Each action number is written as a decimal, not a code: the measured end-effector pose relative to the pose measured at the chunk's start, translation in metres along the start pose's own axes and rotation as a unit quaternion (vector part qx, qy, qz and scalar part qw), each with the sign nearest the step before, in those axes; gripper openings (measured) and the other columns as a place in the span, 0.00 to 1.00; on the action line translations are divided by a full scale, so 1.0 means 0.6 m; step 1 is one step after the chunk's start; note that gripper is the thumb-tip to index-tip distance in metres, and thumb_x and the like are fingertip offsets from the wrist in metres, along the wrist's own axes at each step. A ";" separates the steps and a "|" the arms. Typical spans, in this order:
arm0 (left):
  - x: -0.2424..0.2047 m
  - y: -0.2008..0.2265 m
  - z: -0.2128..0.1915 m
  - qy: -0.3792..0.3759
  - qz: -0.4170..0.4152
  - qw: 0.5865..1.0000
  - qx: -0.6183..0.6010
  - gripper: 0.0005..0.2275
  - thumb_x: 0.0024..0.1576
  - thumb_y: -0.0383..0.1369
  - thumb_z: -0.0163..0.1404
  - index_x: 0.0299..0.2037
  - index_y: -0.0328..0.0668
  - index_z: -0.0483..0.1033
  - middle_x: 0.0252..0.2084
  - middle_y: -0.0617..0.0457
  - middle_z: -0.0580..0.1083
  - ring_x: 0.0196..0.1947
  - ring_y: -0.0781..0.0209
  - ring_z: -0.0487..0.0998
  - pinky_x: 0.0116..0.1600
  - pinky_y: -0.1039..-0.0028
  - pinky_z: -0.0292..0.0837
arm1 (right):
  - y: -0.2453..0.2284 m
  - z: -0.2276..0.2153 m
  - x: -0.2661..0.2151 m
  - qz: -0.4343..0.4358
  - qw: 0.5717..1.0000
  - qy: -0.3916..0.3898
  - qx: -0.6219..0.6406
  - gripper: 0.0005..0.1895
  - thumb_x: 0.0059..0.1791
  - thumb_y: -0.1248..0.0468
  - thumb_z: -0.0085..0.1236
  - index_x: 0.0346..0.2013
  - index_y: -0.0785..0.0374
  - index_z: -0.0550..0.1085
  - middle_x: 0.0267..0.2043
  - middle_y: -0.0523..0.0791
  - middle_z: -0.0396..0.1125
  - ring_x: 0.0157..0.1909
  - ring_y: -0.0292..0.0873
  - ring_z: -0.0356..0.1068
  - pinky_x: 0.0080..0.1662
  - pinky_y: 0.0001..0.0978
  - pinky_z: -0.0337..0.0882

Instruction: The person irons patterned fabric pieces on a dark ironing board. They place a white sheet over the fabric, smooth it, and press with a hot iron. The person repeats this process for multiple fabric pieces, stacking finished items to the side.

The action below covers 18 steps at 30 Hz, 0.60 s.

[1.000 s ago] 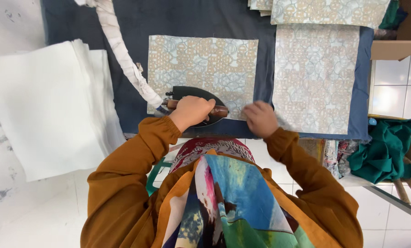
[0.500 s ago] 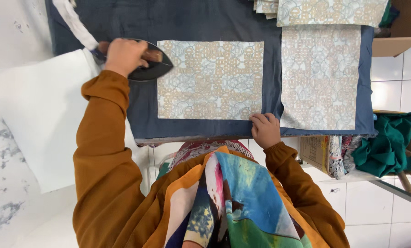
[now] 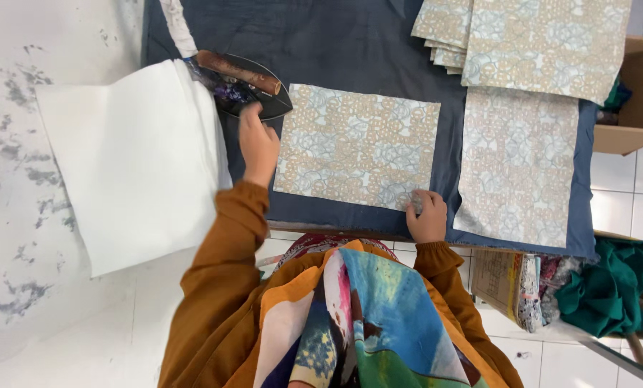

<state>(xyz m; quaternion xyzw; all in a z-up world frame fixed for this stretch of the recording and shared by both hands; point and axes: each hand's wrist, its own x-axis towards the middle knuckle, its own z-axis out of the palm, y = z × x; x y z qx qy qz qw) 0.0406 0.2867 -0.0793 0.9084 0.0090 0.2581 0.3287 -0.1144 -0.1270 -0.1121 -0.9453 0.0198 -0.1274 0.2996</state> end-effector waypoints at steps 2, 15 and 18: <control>-0.074 0.015 0.009 -0.078 -0.106 0.991 0.021 0.20 0.50 0.25 0.56 0.54 0.34 0.68 0.52 0.34 0.69 0.52 0.34 0.71 0.55 0.54 0.68 | 0.011 0.007 -0.007 0.004 1.000 0.009 -0.006 0.19 0.47 0.64 0.63 0.52 0.64 0.76 0.55 0.54 0.67 0.54 0.59 0.66 0.55 0.49 0.67; 0.039 0.061 -0.030 0.054 0.050 0.967 0.243 0.23 0.54 0.22 0.54 0.63 0.37 0.72 0.65 0.36 0.65 0.63 0.39 0.66 0.63 0.54 0.63 | 0.092 0.036 0.062 0.262 0.955 -0.133 0.041 0.27 0.47 0.52 0.65 0.52 0.68 0.73 0.41 0.51 0.71 0.43 0.51 0.73 0.48 0.41 0.72; 0.159 0.028 -0.027 0.002 0.216 0.924 0.315 0.14 0.53 0.26 0.55 0.51 0.42 0.76 0.56 0.40 0.73 0.62 0.42 0.71 0.65 0.55 0.61 | 0.101 0.040 0.071 0.214 0.971 -0.111 -0.003 0.21 0.47 0.52 0.67 0.45 0.65 0.78 0.45 0.51 0.68 0.47 0.52 0.72 0.51 0.40 0.72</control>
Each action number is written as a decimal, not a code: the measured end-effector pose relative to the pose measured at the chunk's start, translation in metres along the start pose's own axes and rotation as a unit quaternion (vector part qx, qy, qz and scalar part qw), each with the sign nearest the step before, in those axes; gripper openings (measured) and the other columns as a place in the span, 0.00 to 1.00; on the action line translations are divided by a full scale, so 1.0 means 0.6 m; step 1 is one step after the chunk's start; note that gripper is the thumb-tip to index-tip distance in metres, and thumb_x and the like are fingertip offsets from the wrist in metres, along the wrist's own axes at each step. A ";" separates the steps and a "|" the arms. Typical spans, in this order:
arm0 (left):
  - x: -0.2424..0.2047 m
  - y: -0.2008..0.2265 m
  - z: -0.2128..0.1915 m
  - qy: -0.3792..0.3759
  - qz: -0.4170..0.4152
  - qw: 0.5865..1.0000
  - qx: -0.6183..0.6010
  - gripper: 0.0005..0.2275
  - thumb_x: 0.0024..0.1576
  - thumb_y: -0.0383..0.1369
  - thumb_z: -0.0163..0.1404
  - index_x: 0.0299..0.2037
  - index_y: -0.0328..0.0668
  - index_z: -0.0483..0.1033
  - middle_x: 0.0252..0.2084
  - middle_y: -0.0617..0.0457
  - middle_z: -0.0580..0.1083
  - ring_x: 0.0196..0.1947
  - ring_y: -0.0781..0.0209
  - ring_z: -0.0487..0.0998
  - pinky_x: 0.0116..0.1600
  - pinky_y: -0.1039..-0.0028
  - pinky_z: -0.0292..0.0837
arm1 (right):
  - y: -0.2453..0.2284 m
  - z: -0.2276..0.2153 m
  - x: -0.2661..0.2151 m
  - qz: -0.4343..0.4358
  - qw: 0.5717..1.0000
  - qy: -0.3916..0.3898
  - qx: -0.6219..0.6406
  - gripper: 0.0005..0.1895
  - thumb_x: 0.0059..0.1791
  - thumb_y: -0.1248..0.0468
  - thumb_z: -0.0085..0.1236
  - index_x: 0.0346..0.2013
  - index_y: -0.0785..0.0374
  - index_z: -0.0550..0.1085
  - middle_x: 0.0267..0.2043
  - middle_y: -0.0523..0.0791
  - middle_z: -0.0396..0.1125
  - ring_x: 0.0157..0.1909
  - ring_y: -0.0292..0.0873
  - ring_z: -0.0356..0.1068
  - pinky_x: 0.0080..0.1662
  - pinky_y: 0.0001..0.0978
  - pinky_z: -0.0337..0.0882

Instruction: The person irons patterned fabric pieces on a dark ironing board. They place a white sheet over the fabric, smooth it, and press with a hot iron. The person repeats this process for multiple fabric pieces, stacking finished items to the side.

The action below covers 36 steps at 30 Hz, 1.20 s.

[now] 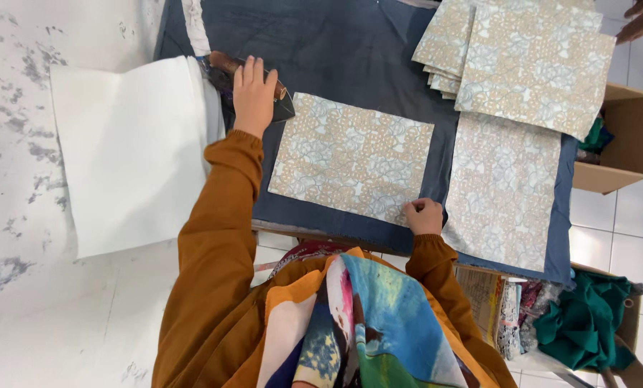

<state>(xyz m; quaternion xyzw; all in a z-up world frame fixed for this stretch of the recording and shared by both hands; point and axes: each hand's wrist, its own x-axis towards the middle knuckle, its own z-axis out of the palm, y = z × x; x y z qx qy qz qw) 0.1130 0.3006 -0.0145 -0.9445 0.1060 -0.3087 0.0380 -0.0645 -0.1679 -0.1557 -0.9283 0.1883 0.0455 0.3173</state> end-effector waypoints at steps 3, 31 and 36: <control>0.069 -0.035 0.037 -0.172 0.061 0.983 -0.024 0.05 0.56 0.27 0.56 0.40 0.46 0.77 0.43 0.45 0.78 0.53 0.45 0.76 0.62 0.52 0.63 | 0.004 0.007 -0.007 -0.039 0.999 0.025 0.004 0.21 0.46 0.54 0.69 0.46 0.64 0.76 0.51 0.53 0.64 0.46 0.53 0.71 0.51 0.40 0.72; 0.079 -0.069 0.107 -0.080 -0.131 0.975 -0.161 0.42 0.44 0.25 0.65 0.70 0.32 0.55 0.73 0.25 0.47 0.72 0.29 0.53 0.70 0.48 0.51 | -0.104 -0.001 -0.093 -0.284 0.955 0.071 -0.043 0.26 0.40 0.60 0.67 0.52 0.59 0.74 0.59 0.52 0.64 0.60 0.58 0.63 0.60 0.49 0.65; -0.105 0.043 0.032 -0.176 -0.304 0.887 -0.300 0.28 0.51 0.38 0.64 0.57 0.35 0.65 0.55 0.33 0.68 0.53 0.35 0.72 0.55 0.57 0.70 | -0.121 -0.010 -0.102 -0.288 0.955 0.054 -0.057 0.25 0.43 0.59 0.67 0.53 0.59 0.75 0.64 0.56 0.60 0.64 0.61 0.58 0.61 0.53 0.62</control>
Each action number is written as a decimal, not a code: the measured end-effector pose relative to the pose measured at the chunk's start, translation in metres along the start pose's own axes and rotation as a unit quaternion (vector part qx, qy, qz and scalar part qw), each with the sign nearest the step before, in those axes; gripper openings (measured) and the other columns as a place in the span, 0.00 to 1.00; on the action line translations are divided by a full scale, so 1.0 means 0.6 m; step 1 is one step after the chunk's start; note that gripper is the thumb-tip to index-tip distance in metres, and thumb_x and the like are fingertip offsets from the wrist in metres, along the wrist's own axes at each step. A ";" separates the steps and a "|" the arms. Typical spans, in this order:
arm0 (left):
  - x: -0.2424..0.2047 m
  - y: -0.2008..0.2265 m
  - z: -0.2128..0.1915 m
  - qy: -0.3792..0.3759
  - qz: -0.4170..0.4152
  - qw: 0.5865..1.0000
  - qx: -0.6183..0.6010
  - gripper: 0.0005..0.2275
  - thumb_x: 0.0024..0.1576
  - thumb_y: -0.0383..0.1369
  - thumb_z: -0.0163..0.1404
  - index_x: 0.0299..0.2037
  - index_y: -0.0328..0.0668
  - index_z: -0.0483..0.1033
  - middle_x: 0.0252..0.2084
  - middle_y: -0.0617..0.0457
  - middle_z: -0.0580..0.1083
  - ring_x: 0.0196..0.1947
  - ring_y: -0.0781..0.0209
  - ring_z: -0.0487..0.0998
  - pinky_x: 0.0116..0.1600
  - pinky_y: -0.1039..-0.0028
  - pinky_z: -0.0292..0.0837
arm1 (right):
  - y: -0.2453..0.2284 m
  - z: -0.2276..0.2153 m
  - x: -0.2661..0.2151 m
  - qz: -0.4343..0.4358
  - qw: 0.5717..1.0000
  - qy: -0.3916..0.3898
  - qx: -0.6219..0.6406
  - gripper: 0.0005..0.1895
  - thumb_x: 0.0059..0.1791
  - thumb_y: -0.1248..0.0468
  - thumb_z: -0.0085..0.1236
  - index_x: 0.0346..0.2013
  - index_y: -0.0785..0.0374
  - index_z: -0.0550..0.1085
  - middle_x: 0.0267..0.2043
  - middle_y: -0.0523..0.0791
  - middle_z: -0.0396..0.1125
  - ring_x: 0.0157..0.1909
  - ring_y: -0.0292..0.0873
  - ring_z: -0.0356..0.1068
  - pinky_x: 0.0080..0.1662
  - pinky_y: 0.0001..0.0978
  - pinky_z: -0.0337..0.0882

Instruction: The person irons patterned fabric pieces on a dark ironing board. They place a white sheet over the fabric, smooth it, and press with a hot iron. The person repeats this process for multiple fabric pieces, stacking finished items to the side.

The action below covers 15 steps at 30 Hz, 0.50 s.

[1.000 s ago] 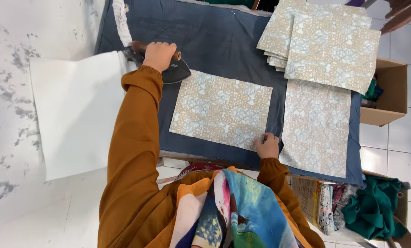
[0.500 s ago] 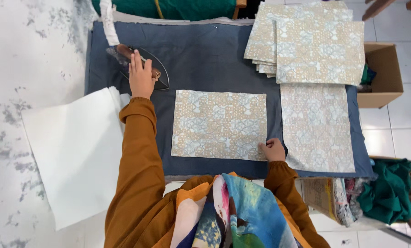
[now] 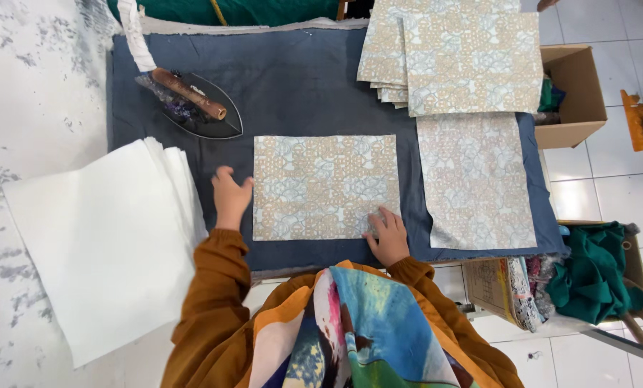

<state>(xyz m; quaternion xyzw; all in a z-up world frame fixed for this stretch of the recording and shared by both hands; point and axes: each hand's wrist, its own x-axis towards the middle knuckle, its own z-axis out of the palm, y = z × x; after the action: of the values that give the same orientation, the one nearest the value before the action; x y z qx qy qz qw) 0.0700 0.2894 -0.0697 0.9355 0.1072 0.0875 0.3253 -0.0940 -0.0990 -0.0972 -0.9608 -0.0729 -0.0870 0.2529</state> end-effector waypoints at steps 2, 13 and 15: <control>-0.069 -0.028 0.019 -0.069 -0.109 0.991 -0.046 0.30 0.49 0.39 0.65 0.56 0.31 0.64 0.53 0.31 0.69 0.51 0.37 0.74 0.54 0.60 0.71 | -0.010 0.011 -0.011 -0.013 1.000 -0.018 0.018 0.24 0.43 0.59 0.66 0.53 0.59 0.75 0.64 0.56 0.60 0.65 0.61 0.57 0.62 0.53 0.61; -0.129 0.016 0.009 -0.080 -0.085 0.991 -0.062 0.16 0.50 0.34 0.63 0.41 0.34 0.71 0.38 0.39 0.78 0.39 0.43 0.80 0.44 0.61 0.75 | -0.090 0.121 0.125 0.026 0.938 -0.162 0.305 0.27 0.52 0.52 0.61 0.59 0.66 0.71 0.59 0.53 0.67 0.58 0.48 0.70 0.52 0.42 0.73; -0.156 0.072 0.004 -0.066 -0.025 0.989 -0.129 0.14 0.51 0.32 0.60 0.42 0.35 0.69 0.36 0.41 0.78 0.37 0.45 0.82 0.43 0.63 0.76 | -0.098 0.110 0.143 0.058 0.909 -0.153 0.383 0.29 0.52 0.52 0.60 0.61 0.67 0.68 0.58 0.53 0.68 0.56 0.46 0.71 0.53 0.39 0.73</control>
<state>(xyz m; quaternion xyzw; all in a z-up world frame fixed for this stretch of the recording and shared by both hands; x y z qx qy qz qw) -0.0130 0.2306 -0.0533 0.8863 0.0966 0.0307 0.4518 -0.0127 -0.0071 -0.1087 -0.7940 -0.0829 0.1105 0.5920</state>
